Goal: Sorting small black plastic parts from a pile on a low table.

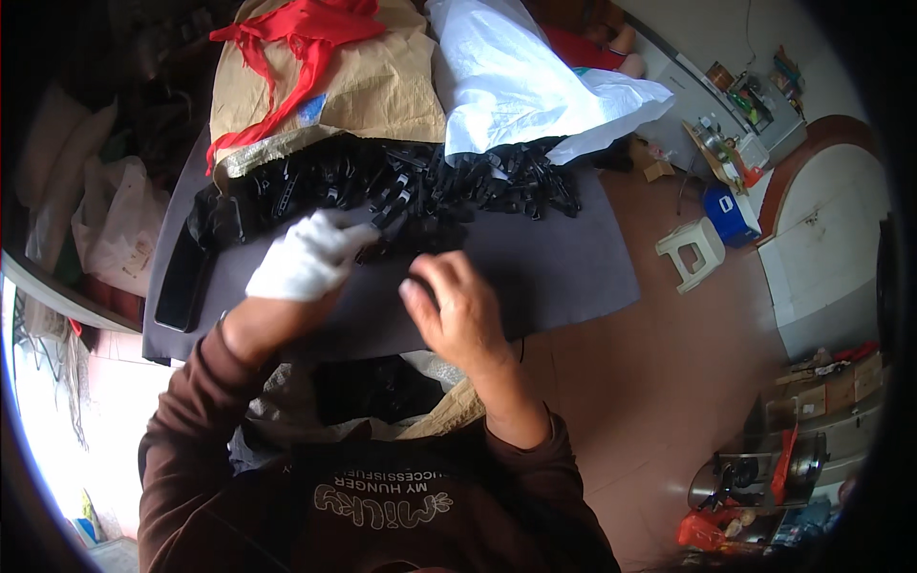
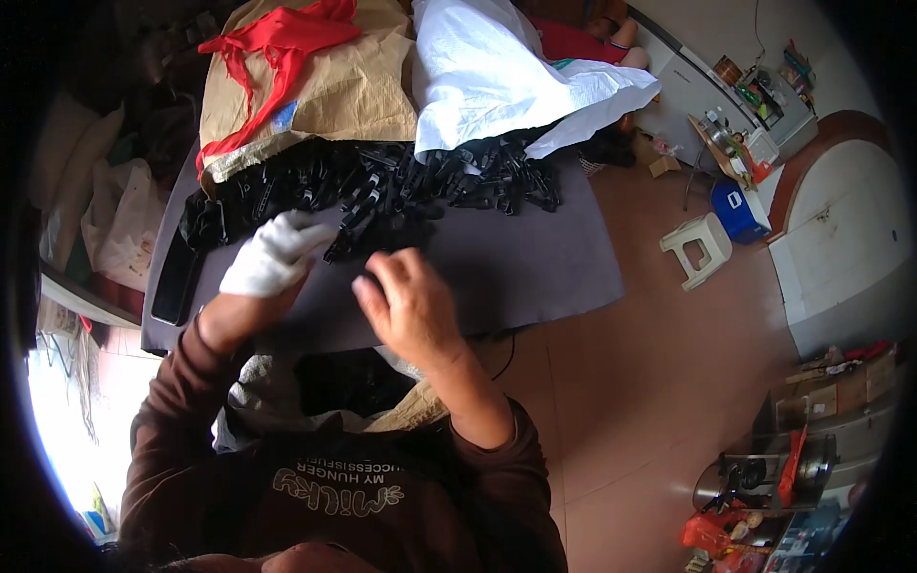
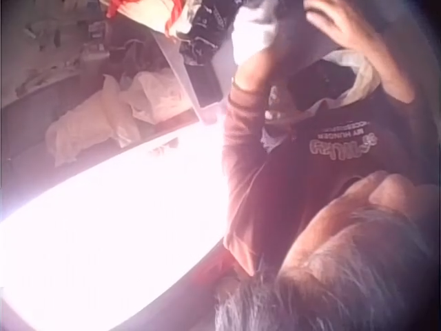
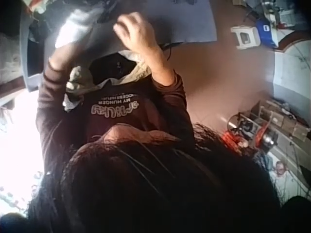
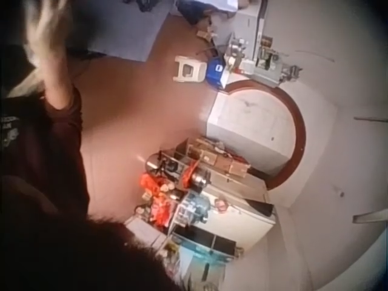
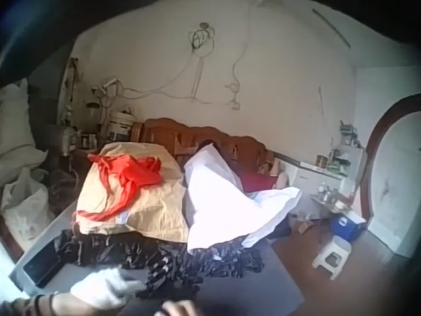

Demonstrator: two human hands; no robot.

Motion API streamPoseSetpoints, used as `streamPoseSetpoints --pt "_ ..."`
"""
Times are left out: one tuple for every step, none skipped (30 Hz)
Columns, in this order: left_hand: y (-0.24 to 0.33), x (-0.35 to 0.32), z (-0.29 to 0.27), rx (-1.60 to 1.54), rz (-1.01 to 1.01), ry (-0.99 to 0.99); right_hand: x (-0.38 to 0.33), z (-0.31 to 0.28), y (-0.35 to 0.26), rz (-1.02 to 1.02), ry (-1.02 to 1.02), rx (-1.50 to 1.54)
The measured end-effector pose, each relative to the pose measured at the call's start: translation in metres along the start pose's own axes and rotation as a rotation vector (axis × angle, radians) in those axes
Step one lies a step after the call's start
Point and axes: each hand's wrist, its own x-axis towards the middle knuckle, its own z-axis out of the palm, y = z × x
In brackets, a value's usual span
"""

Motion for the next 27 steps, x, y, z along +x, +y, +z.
streamPoseSetpoints --pt "0.002 0.018 0.003 -0.028 -0.050 0.031 0.002 0.000 0.008 -0.008 0.057 -0.163" --pt "-0.006 0.033 0.014 -0.001 -0.012 0.004 0.005 0.002 0.012 0.003 0.039 -0.225" --pt "-0.011 0.047 0.024 0.073 0.006 -0.077 0.007 0.006 0.015 0.012 0.021 -0.285" --pt "-0.015 0.058 0.034 0.140 0.032 -0.159 0.005 0.011 0.022 -0.019 0.036 -0.331" --pt "-0.019 0.066 0.039 0.169 0.124 -0.140 0.004 0.014 0.028 -0.019 0.036 -0.331" --pt "-0.024 0.071 0.042 0.164 0.172 -0.172 0.004 0.015 0.032 -0.033 0.082 -0.277" --pt "-0.028 0.075 0.044 0.160 0.220 -0.203 0.004 0.016 0.035 -0.047 0.128 -0.223" --pt "-0.026 0.081 0.042 0.207 0.259 -0.192 0.006 0.011 0.035 -0.045 0.184 -0.219" --pt "-0.024 0.082 0.040 0.202 0.263 -0.195 0.007 0.009 0.039 -0.046 0.240 -0.147" --pt "-0.022 0.083 0.038 0.191 0.229 -0.203 0.007 0.007 0.042 -0.048 0.296 -0.076" --pt "-0.020 0.084 0.035 0.182 0.198 -0.211 0.007 0.004 0.045 -0.045 0.346 -0.039" --pt "-0.020 0.077 0.030 0.174 0.178 -0.190 0.005 -0.002 0.044 0.010 0.323 0.050" --pt "-0.015 0.070 0.025 0.097 0.043 -0.218 0.003 -0.008 0.041 0.066 0.301 0.140" --pt "-0.009 0.061 0.020 0.023 -0.091 -0.243 0.001 -0.012 0.041 0.082 0.291 0.237" --pt "-0.006 0.048 0.017 -0.101 -0.160 -0.174 -0.002 -0.013 0.035 0.146 0.233 0.362" --pt "-0.008 0.033 0.019 -0.104 -0.075 -0.128 -0.004 -0.015 0.029 0.210 0.173 0.487" --pt "-0.009 0.020 0.021 -0.103 0.007 -0.080 -0.002 -0.019 0.021 0.148 0.098 0.497" --pt "-0.006 0.011 0.020 -0.149 0.057 -0.096 -0.002 -0.024 0.012 0.119 0.029 0.480" --pt "0.001 0.004 0.022 -0.272 0.006 -0.068 -0.002 -0.021 0.008 0.060 0.003 0.495" --pt "0.009 -0.003 0.024 -0.392 -0.046 -0.039 -0.002 -0.019 0.002 0.034 -0.023 0.506" --pt "0.020 -0.006 0.013 -0.432 -0.128 -0.147 -0.002 -0.018 -0.001 0.011 -0.047 0.514" --pt "0.021 -0.011 0.012 -0.444 -0.126 -0.211 -0.003 -0.016 -0.003 -0.012 -0.049 0.494" --pt "0.022 -0.016 0.011 -0.454 -0.128 -0.272 -0.003 -0.015 -0.004 -0.015 -0.052 0.496" --pt "0.024 -0.020 0.010 -0.485 -0.071 -0.199 -0.004 -0.014 -0.005 -0.032 -0.056 0.493" --pt "0.028 -0.022 0.009 -0.483 -0.074 -0.197 -0.004 -0.013 -0.006 -0.048 -0.059 0.489" --pt "0.030 -0.024 0.007 -0.506 -0.043 -0.182 -0.005 -0.011 -0.006 -0.050 -0.061 0.490" --pt "0.032 -0.025 0.006 -0.528 -0.011 -0.168 -0.007 -0.010 -0.006 -0.024 -0.060 0.520"
